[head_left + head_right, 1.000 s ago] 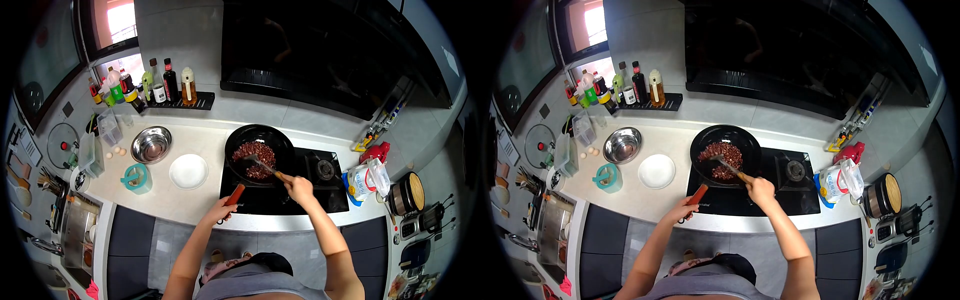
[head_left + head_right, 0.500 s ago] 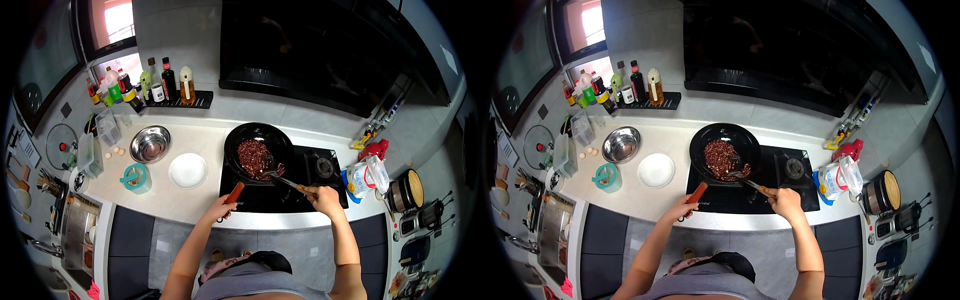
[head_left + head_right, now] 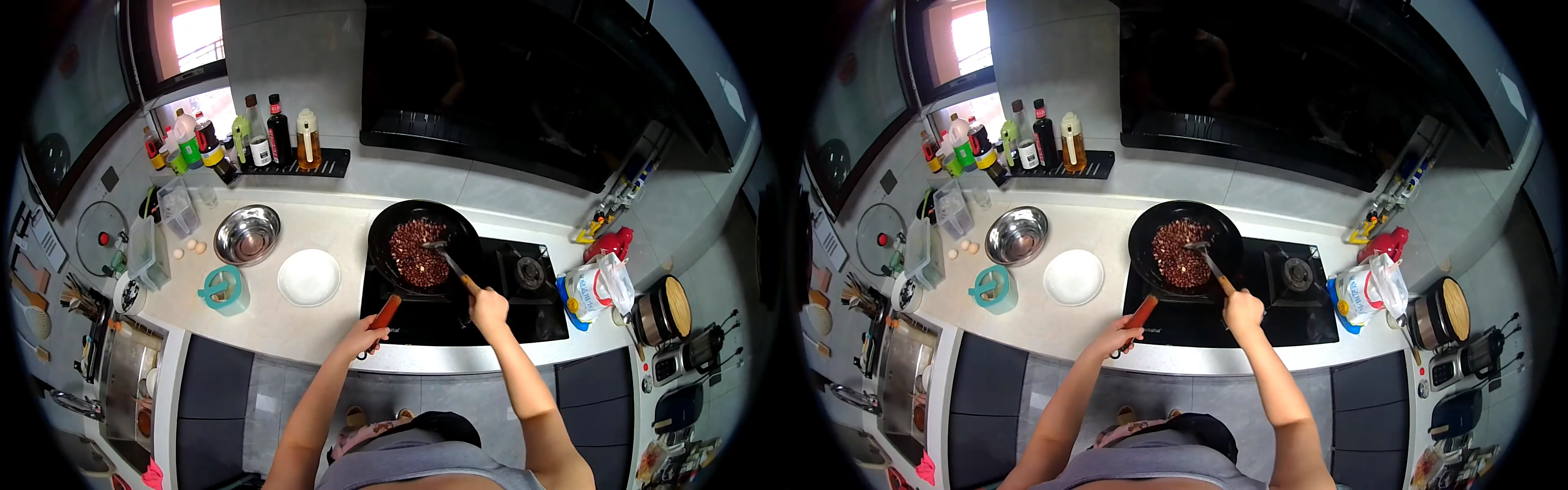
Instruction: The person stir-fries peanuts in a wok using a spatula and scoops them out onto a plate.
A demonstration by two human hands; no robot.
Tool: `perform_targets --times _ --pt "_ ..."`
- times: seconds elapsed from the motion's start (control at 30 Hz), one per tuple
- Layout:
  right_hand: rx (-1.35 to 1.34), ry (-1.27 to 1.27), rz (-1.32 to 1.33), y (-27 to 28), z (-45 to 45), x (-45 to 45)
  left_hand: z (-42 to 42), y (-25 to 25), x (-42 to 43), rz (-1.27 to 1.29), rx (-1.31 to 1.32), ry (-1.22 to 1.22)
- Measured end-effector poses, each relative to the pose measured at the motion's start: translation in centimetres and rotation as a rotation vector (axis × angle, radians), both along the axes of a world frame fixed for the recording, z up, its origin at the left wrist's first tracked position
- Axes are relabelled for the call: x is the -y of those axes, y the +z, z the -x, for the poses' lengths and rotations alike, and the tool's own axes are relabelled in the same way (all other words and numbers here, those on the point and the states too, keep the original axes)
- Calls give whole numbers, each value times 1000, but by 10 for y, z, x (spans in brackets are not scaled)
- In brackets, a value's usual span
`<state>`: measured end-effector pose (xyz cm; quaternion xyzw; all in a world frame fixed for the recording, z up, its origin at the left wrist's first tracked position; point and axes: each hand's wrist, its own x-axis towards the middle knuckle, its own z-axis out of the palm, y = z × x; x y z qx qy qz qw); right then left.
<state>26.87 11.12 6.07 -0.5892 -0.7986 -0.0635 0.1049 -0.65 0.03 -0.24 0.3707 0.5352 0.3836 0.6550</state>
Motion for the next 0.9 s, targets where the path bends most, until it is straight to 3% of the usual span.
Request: perform_targets --times 0.37,0.67,0.8,0.9 --pt "-74 140 191 134 -62 84 -2 1 -1 -1 -22 0" --pt "-214 78 -10 13 12 -19 1 -2 -1 1 10 -10" --pt "-235 -24 -61 6 6 -20 1 0 -1 0 0 -3" --pt "-234 -25 -46 51 -22 4 4 -2 -3 -1 -7 -7"
